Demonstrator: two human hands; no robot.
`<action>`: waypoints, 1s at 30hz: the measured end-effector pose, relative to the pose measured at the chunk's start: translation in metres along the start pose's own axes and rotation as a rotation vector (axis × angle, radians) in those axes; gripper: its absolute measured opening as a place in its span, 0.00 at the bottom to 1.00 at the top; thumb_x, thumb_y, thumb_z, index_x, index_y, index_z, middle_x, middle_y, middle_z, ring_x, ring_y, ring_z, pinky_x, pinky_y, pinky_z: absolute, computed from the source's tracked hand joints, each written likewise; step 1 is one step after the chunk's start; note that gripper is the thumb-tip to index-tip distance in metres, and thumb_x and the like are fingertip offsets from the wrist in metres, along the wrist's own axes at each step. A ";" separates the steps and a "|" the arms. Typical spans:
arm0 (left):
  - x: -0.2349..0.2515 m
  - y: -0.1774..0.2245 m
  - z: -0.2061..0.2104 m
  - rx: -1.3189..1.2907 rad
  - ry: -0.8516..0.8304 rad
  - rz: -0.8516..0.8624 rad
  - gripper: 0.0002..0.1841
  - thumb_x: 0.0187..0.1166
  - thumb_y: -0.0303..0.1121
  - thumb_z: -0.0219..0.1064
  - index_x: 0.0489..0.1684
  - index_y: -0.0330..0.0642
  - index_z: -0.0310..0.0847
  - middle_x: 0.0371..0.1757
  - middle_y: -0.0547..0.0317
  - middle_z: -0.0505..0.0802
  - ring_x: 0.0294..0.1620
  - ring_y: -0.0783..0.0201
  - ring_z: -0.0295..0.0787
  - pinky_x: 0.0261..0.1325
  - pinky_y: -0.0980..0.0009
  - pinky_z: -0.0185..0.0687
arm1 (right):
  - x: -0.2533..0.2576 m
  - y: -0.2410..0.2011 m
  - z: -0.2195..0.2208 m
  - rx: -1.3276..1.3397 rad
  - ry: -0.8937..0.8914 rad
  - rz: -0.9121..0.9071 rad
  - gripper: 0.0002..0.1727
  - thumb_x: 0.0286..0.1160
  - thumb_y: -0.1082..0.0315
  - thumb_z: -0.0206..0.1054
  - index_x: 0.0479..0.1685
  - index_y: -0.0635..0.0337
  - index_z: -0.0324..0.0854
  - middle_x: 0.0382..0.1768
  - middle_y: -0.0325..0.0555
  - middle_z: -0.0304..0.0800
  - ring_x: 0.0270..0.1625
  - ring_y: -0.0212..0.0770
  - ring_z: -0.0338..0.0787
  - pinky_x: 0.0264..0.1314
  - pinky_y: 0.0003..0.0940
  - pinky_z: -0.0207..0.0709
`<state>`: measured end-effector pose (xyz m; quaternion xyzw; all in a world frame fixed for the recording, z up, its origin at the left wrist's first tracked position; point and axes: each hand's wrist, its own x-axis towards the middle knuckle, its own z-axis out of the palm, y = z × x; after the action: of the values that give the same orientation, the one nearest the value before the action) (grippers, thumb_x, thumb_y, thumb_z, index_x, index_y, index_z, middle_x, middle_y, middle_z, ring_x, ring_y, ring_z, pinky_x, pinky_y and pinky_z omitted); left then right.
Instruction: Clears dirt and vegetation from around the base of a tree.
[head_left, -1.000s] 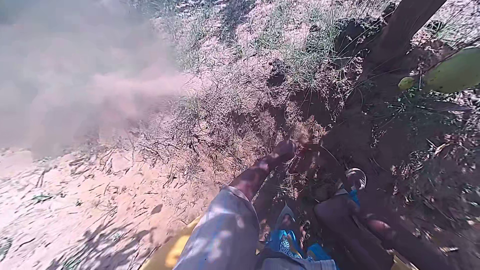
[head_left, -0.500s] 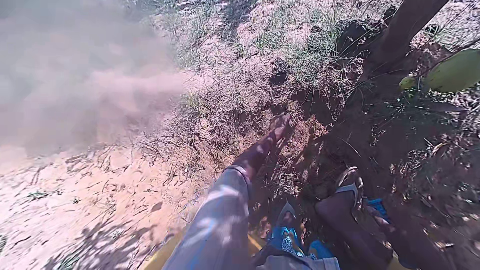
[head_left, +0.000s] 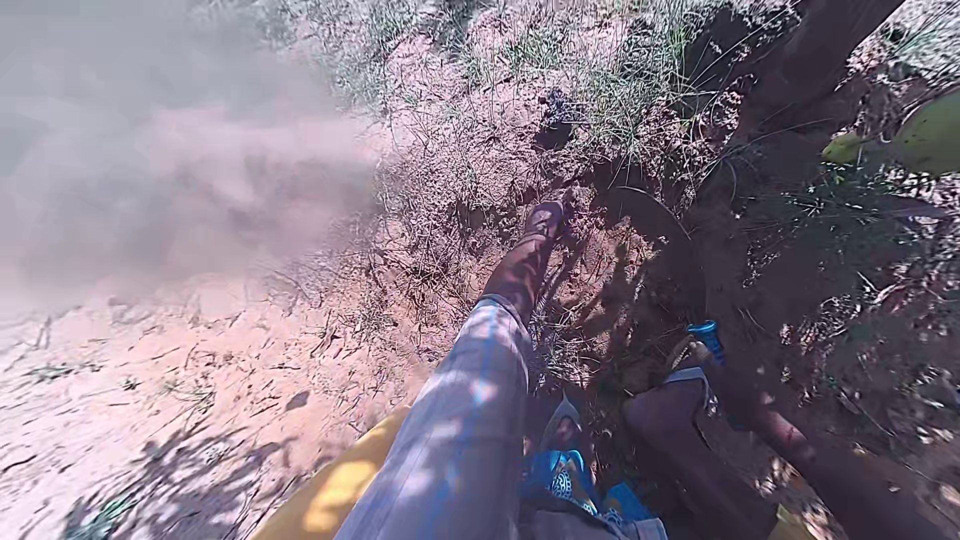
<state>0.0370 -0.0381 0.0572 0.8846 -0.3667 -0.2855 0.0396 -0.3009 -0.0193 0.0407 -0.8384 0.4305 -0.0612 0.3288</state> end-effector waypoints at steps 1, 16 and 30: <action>-0.003 -0.001 0.000 -0.042 0.005 0.016 0.20 0.90 0.30 0.58 0.70 0.19 0.76 0.73 0.25 0.83 0.78 0.33 0.77 0.82 0.42 0.66 | 0.018 -0.016 0.000 -0.002 0.032 -0.008 0.30 0.88 0.53 0.58 0.69 0.76 0.76 0.42 0.71 0.89 0.46 0.68 0.91 0.50 0.67 0.79; -0.044 -0.090 0.092 -0.028 -0.247 0.355 0.17 0.87 0.29 0.59 0.67 0.24 0.80 0.65 0.27 0.87 0.70 0.36 0.83 0.75 0.41 0.73 | -0.024 0.015 0.025 -0.443 -0.585 0.395 0.31 0.94 0.57 0.48 0.89 0.66 0.56 0.70 0.73 0.81 0.70 0.71 0.85 0.68 0.67 0.76; -0.015 -0.126 0.013 -0.108 -0.353 0.391 0.14 0.86 0.31 0.64 0.58 0.29 0.85 0.52 0.38 0.92 0.49 0.47 0.90 0.55 0.48 0.84 | -0.008 -0.039 0.041 -0.414 -0.370 0.229 0.35 0.92 0.51 0.54 0.84 0.72 0.66 0.73 0.79 0.77 0.74 0.74 0.80 0.75 0.67 0.69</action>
<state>0.1002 0.0658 0.0182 0.7302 -0.5159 -0.4413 0.0767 -0.2634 0.0235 0.0342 -0.8303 0.4585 0.2192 0.2287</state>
